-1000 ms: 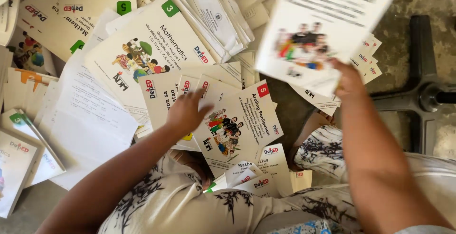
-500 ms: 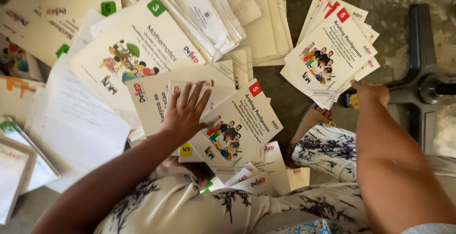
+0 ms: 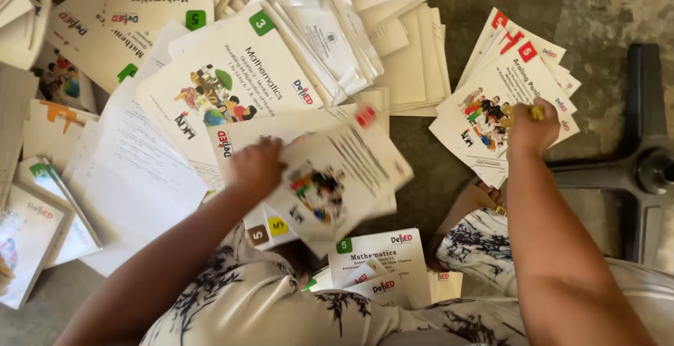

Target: Cleaning educational booklets with a cloth and organizing them into stacks

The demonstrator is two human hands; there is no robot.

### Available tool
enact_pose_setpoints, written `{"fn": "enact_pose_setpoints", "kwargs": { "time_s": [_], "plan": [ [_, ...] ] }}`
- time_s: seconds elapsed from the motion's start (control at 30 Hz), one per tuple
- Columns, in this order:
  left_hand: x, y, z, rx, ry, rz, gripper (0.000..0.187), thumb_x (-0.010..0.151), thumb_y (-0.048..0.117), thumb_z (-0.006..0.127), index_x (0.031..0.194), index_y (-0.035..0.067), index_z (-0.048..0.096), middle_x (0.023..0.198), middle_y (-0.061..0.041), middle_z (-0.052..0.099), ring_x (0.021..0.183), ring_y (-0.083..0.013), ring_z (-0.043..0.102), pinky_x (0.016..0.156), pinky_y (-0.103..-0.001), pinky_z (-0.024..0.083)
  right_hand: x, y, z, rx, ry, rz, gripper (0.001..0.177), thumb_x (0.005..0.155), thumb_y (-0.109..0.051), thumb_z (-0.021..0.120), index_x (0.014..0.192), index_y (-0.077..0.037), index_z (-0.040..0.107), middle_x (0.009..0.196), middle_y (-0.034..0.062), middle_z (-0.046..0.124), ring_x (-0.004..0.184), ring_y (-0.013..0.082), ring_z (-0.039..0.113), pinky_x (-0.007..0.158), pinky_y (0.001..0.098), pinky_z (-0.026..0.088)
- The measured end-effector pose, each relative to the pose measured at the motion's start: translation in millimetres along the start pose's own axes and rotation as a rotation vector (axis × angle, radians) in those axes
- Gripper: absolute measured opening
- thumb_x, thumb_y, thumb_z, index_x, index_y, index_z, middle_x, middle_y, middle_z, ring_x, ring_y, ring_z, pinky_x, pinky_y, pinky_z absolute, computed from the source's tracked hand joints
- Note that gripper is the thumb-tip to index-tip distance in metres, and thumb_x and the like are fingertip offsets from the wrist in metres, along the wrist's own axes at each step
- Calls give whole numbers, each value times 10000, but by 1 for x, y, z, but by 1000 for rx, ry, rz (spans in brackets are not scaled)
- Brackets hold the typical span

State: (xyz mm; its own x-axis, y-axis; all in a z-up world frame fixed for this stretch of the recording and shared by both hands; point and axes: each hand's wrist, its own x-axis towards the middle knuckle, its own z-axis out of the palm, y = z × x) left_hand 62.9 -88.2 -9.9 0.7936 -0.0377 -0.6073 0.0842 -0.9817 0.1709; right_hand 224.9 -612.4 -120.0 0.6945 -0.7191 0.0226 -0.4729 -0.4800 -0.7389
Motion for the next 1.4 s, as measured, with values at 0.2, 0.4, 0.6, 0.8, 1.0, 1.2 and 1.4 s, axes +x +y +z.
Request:
{"fn": "enact_pose_setpoints", "kwargs": {
  "time_s": [0.2, 0.4, 0.6, 0.8, 1.0, 1.2, 1.4],
  "plan": [
    [-22, -131, 20, -162, 424, -379, 566, 886, 413, 770, 1356, 167, 573, 1119, -145, 664, 980, -456, 726, 796, -570, 580, -75, -76, 78, 362, -256, -504, 399, 795, 18, 835, 1178, -69, 765, 1010, 189, 734, 897, 263, 741, 722, 351, 611],
    [-37, -100, 38, -697, 474, -546, 767, 945, 225, 725, 1566, 124, 288, 1267, -349, 629, 1198, -558, 597, 1031, -645, 459, -353, -168, 135, 635, -754, -731, 255, 981, -15, 661, 1236, -13, 666, 1119, 274, 667, 1091, 453, 638, 918, 560, 497],
    [-48, -97, 60, -797, 395, -492, 713, 916, 284, 731, 1503, 180, 340, 1157, -268, 704, 1140, -515, 649, 1019, -593, 495, -393, -183, 209, -1, -928, -1909, 552, 975, -461, 568, 1473, -222, 568, 1706, 59, 250, 1529, 387, 292, 1096, 650, 380],
    [-19, -107, 80, -872, 497, -364, 509, 898, 260, 750, 1335, 202, 496, 959, -129, 766, 983, -392, 727, 897, -518, 555, -377, -250, 249, -33, -491, -1454, 727, 793, -333, 835, 1431, -115, 563, 1466, 206, 518, 1328, 441, 512, 998, 608, 455],
    [-9, -132, 111, -991, 524, -461, 330, 941, 270, 707, 1190, 174, 512, 855, -80, 779, 911, -327, 747, 861, -480, 552, -429, -164, 177, 199, -874, -1742, 642, 804, -289, 568, 1436, -182, 596, 1599, 29, 460, 1476, 317, 428, 1210, 561, 273],
    [-22, -141, 67, -429, 553, -477, 216, 1016, 458, 577, 1084, 253, 570, 810, -109, 753, 852, -391, 741, 781, -534, 559, -292, -190, 152, 374, -999, -1232, 568, 861, 71, 532, 1412, -37, 617, 1470, 237, 557, 1414, 447, 451, 1208, 529, 306],
    [-22, -138, 17, -689, 560, -608, 363, 963, 415, 695, 1163, 223, 461, 978, 4, 736, 994, -312, 710, 847, -477, 534, -241, -214, 114, 388, -686, -617, 479, 873, -47, 602, 1302, -218, 728, 1279, 131, 701, 1176, 289, 672, 963, 369, 570]
  ]
}}
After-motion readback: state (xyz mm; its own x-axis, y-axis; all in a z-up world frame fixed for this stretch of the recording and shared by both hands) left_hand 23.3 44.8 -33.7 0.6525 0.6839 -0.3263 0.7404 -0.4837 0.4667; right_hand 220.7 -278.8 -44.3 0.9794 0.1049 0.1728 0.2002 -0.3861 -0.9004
